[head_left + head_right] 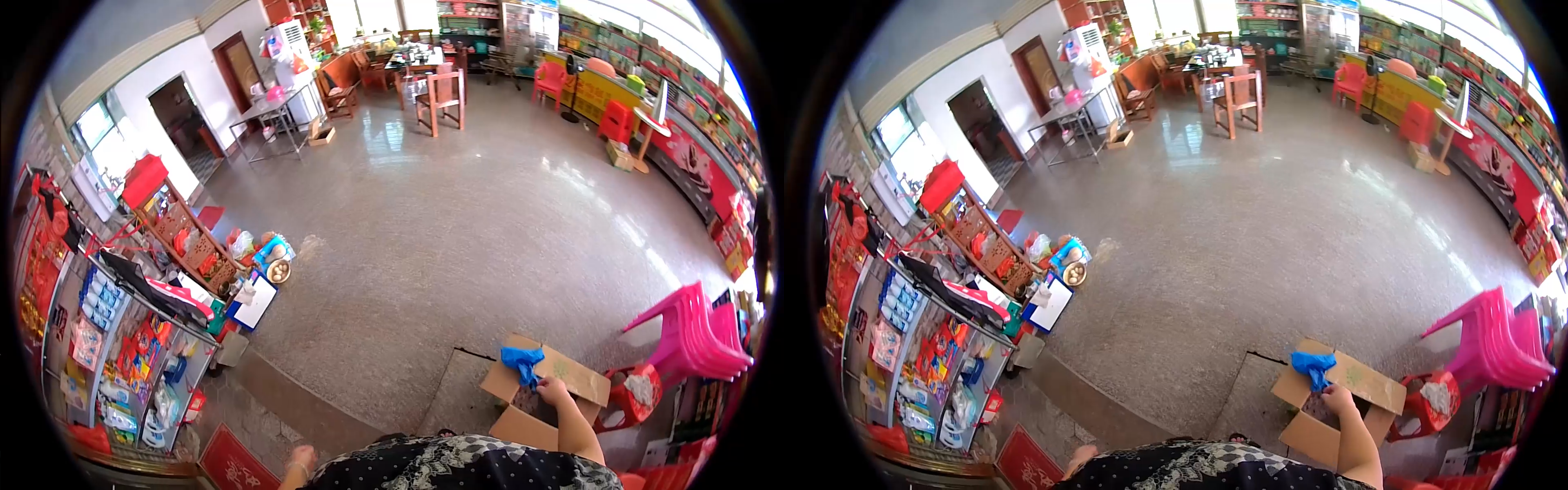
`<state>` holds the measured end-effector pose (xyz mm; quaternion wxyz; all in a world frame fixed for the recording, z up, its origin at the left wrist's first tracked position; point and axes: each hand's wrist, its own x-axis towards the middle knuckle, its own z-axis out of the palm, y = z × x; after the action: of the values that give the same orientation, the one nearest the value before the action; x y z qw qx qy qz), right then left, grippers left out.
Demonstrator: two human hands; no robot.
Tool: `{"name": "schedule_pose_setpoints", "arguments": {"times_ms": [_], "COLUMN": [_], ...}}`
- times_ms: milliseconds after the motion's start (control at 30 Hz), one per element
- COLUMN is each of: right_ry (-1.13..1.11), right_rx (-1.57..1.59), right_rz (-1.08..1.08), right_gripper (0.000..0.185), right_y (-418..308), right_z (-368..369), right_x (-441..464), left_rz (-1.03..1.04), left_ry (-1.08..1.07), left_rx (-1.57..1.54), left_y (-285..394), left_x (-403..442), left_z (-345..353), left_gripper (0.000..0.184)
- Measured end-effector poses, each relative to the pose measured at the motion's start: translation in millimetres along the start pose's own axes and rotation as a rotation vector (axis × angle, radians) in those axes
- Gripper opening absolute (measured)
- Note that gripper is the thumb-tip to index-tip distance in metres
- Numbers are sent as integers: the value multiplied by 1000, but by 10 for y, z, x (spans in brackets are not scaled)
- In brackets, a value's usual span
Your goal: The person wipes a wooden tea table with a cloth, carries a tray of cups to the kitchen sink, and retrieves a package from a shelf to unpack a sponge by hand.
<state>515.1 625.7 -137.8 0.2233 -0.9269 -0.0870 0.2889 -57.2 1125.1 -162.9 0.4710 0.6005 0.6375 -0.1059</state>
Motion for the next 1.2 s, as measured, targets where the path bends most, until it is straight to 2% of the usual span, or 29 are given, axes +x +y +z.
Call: {"name": "schedule_pose_setpoints", "arguments": {"times_ms": [33, 67, 100, 133, 200, 300, 333, 367, 433, 467, 500, 533, 600, 667, 700, 767, 800, 833, 867, 900, 1000, 1067, 1100, 1133, 1167, 1200], "right_ry": [-45, -46, -43, -53, -69, -45, -59, -61, -202, -277, -299, -314, -303, -240, -201, -318, -375, -445, -468, -487, -389, -351, -453, -289, -466, -234], "right_rx": [-24, -50, -78, -54, -1, 8, 44, 12, -97, -134, -140, -149, -119, -66, -54, -379, -621, -572, -560, -553, -650, -719, -607, -183, -728, -537], "right_rz": [-32, -116, -196, -209, -283, -325, -251, -301, -393, -439, -436, -436, -379, -279, -243, -177, -342, 1, 126, 250, -31, -174, -181, 521, -68, -84], "right_gripper": [28, 29, 29, 28, 30, 34, 35, 35, 35, 35, 35, 35, 37, 38, 37, 32, 31, 31, 30, 29, 26, 25, 21, 22, 28, 33], "right_y": [-257, -555, -798, -1289, -2354, -3582, -3965, -4261, -4670, -4877, -4940, -4926, -4866, -4568, -4272, -3773, -2877, -2786, -2844, -2936, -3572, -3639, -4112, -4674, -5089, -5791], "right_z": [31, 117, 191, 166, 196, 567, 692, 888, 1084, 1176, 1315, 1440, 1489, 1525, 1599, 1564, 1917, 1855, 1762, 1646, 1520, 1375, 1171, 1092, 921, 651], "right_x": [253, 549, 800, 927, 1139, 1701, 1776, 1967, 2137, 2196, 2315, 2468, 2638, 2771, 2911, 3099, 3456, 3431, 3538, 3627, 4559, 4797, 5396, 5991, 6620, 6949], "left_rz": [121, 566, 49, -140, -227, -161, -110, -32, 356, 433, 210, 279, 358, 314, 349, 441, 492, 558, 622, 682, 849, 818, 647, 478, 501, 200], "left_ry": [-44, -18, -58, -35, -46, -74, -84, -101, -141, -109, 213, 198, 75, -10, -61, -179, -248, -298, -344, -384, -290, -168, -126, -83, 102, -47], "left_rx": [398, 1091, 619, 446, 399, 464, 517, 594, 1040, 1041, 118, -171, -372, -457, -444, -408, -385, -331, -275, -209, 65, 232, 232, 230, 369, 196], "left_y": [-366, -752, -750, -702, -434, 78, 306, 589, 1174, 1657, 2402, 3182, 4126, 5183, 5605, 6441, 6775, 7018, 7267, 7518, 7827, 7914, 7943, 7883, 7742, 7471], "left_x": [194, 331, 223, 266, 504, 1264, 1615, 1957, 2976, 3444, 3230, 3173, 3691, 3680, 3754, 3891, 3990, 4205, 4445, 4654, 5399, 5637, 5761, 5942, 6107, 6556], "left_z": [-104, -144, -266, -332, -530, -1037, -1218, -1440, -1835, -1977, -1984, -2071, -2192, -2159, -2082, -1984, -1937, -1865, -1817, -1864, -2034, -2290, -2423, -2542, -2652, -2795], "left_gripper": [17, 18, 18, 19, 20, 23, 23, 24, 26, 27, 25, 21, 16, 17, 18, 21, 23, 24, 26, 28, 29, 28, 29, 29, 28, 32]}}
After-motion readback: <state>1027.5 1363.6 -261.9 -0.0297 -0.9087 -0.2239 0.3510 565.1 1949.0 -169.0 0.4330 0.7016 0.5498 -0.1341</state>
